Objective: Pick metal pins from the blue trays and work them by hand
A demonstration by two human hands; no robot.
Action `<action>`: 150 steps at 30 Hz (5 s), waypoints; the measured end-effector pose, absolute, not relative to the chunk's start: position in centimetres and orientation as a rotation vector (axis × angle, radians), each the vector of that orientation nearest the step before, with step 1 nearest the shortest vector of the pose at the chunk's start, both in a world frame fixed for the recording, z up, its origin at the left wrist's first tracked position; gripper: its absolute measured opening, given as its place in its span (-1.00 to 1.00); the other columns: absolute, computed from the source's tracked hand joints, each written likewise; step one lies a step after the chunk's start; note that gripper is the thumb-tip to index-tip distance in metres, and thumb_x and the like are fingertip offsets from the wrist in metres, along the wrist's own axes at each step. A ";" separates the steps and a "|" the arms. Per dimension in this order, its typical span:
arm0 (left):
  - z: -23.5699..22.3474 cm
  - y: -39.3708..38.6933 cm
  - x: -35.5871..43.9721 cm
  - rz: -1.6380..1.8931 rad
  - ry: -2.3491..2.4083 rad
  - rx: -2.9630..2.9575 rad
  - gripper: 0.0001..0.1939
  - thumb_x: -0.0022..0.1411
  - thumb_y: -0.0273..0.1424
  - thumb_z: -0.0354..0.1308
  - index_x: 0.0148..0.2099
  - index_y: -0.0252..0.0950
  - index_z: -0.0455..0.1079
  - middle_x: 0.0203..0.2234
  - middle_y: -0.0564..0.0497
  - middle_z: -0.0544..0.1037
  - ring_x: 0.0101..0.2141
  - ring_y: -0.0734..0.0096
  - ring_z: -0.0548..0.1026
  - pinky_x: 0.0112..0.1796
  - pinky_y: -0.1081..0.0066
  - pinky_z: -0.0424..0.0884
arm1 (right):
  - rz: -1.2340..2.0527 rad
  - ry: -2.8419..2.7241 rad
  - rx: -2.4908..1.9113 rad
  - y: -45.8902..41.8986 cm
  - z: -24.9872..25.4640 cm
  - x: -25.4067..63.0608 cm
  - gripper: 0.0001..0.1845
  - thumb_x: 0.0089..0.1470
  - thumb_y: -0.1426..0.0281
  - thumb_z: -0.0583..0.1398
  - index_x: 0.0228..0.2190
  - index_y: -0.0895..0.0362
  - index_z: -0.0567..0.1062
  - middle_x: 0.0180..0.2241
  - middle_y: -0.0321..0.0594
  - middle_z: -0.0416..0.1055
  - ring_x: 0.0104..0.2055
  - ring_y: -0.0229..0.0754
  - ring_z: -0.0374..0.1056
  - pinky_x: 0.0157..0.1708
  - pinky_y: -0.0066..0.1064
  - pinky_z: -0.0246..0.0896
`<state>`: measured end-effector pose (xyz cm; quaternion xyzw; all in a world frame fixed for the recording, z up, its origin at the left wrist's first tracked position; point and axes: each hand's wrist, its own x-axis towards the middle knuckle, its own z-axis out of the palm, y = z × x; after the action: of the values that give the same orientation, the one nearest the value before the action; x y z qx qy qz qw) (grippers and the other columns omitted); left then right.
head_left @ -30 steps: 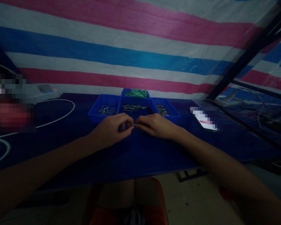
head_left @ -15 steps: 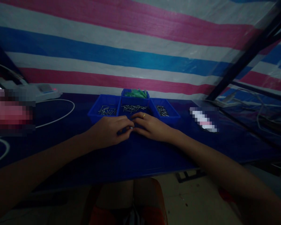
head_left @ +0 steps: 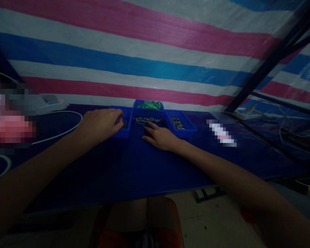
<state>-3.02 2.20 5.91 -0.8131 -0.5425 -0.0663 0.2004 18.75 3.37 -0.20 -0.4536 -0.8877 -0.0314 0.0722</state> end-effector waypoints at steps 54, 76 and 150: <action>1.6 0.0 -0.5 -0.295 -1.039 -2.736 -0.82 0.23 -0.36 -0.10 -0.25 -0.27 0.31 -0.40 0.04 0.44 -0.38 0.40 0.45 -0.46 0.46 0.27 | 0.019 -2.851 -0.824 1.1 2.3 20.2 -0.79 0.16 0.38 -0.02 -0.35 0.20 0.37 -0.44 -0.24 0.32 -0.41 -0.30 0.23 -0.38 -0.46 0.09; 1.6 0.0 -0.7 -0.772 -0.921 -2.784 -0.81 0.20 -0.39 -0.03 -0.21 -0.31 0.37 -0.35 0.00 0.51 -0.28 0.41 0.45 -0.26 0.45 0.34 | 0.008 -2.803 -0.805 0.6 3.1 20.3 -0.76 0.17 0.36 -0.05 -0.36 0.20 0.35 -0.47 -0.24 0.32 -0.47 -0.32 0.21 -0.43 -0.47 0.03; 1.8 0.1 -0.6 -0.650 -1.071 -2.803 -0.81 0.22 -0.35 -0.07 -0.24 -0.29 0.34 -0.48 0.08 0.48 -0.46 0.51 0.44 -0.43 0.51 0.26 | 0.032 -2.854 -0.900 0.9 3.1 20.7 -0.80 0.10 0.37 -0.01 -0.36 0.20 0.36 -0.52 -0.26 0.31 -0.52 -0.34 0.15 -0.49 -0.48 -0.04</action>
<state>-0.56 0.05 1.78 -0.9124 -0.3486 -0.2115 0.0355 20.67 0.92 3.12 -0.2997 -0.9511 0.0108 0.0743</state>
